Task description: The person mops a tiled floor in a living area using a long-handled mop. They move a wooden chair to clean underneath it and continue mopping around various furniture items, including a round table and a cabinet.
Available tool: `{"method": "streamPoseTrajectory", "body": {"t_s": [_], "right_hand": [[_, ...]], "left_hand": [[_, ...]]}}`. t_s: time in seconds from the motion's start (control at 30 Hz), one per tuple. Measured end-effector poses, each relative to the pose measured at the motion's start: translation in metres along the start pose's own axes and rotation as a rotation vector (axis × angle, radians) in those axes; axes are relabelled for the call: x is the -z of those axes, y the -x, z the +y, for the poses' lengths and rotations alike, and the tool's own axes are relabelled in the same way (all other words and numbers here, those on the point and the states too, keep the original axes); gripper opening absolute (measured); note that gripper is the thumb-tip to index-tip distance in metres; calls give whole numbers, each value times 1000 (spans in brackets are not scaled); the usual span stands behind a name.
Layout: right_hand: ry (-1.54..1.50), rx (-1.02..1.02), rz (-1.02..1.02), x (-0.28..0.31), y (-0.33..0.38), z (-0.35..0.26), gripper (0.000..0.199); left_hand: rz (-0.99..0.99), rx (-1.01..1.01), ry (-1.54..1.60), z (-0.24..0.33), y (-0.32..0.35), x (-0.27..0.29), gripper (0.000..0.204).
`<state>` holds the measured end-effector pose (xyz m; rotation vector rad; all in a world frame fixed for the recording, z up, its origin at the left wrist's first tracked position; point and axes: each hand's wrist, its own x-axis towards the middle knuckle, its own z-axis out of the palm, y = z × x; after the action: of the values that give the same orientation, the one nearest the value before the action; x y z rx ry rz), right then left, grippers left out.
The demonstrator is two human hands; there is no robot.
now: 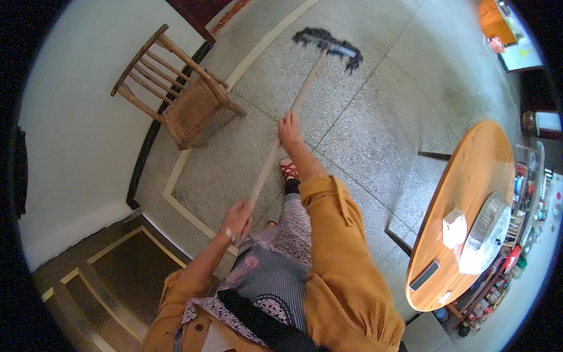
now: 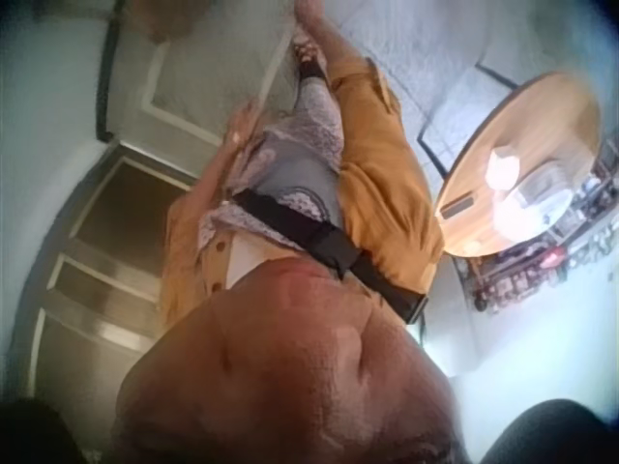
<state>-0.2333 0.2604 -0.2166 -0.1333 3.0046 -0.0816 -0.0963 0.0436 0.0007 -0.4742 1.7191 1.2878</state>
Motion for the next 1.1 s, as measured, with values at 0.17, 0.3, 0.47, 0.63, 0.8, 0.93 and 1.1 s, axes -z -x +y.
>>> {"method": "streamPoseTrajectory", "body": {"t_s": [0.17, 0.3, 0.47, 0.63, 0.8, 0.93, 1.1], "right_hand": [[-304, 38, 251, -1, -73, 61, 44], [-138, 55, -68, 42, -98, 59, 40], [209, 57, -7, 12, -63, 38, 40], [57, 211, -150, 8, 25, -76, 35], [-4, 583, -337, 54, 126, -247, 15], [-510, 834, -422, 6, 202, -384, 11], [-418, 1041, -557, -10, 204, -429, 10]], "left_hand": [[8, -10, 18, 96, -120, -8, 32], [-1, -31, 81, 109, -128, -7, 30], [-60, -66, 32, 44, -67, 9, 26], [116, -123, -244, -77, 52, 78, 30], [176, -80, -386, -173, 206, 176, 34], [292, 218, 179, -245, 319, 233, 33], [338, 174, 232, -311, 361, 278, 32]]}}
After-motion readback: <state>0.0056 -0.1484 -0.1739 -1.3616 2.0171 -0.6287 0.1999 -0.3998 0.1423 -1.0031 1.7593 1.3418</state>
